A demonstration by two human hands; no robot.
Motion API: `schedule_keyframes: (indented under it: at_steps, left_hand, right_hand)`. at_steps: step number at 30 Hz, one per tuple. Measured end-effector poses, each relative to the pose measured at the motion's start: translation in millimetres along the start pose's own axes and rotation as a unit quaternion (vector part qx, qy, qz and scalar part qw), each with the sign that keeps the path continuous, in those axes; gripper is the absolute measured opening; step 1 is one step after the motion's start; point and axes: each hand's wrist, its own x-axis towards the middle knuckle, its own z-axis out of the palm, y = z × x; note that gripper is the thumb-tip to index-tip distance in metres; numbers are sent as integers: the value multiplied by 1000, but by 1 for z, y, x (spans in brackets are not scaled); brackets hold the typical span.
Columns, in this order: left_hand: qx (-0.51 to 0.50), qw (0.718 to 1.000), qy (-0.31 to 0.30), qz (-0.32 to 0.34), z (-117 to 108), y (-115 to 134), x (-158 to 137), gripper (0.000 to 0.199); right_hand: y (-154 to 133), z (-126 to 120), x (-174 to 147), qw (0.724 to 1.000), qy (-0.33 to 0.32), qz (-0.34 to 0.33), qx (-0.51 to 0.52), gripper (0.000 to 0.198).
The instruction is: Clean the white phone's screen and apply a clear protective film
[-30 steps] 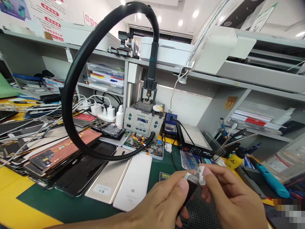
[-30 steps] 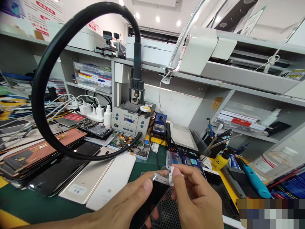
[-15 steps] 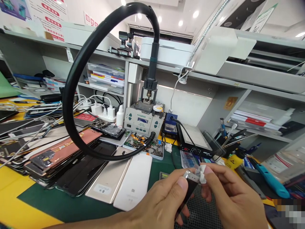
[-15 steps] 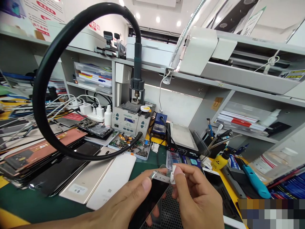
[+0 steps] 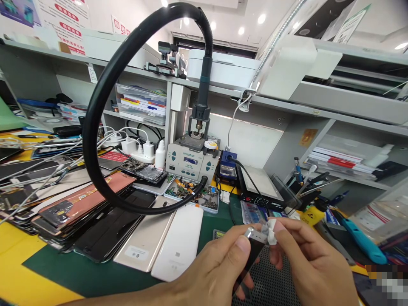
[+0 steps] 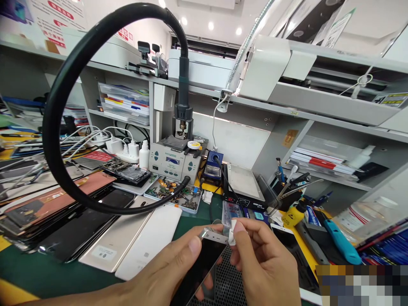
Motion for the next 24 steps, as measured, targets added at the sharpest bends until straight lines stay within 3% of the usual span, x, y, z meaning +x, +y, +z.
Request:
schedule_keyframes:
  at_steps: [7, 14, 24]
  left_hand:
    - [-12, 1000, 12, -4, 1, 0, -1, 75]
    - [-38, 999, 26, -6, 3, -5, 0, 71]
    - [-64, 998, 13, -7, 0, -6, 2, 75]
  right_hand:
    - [2, -2, 3, 1000, -12, 8, 17, 33]
    - [22, -8, 16, 989, -94, 50, 106, 42]
    - [18, -5, 14, 974, -107, 90, 176, 38]
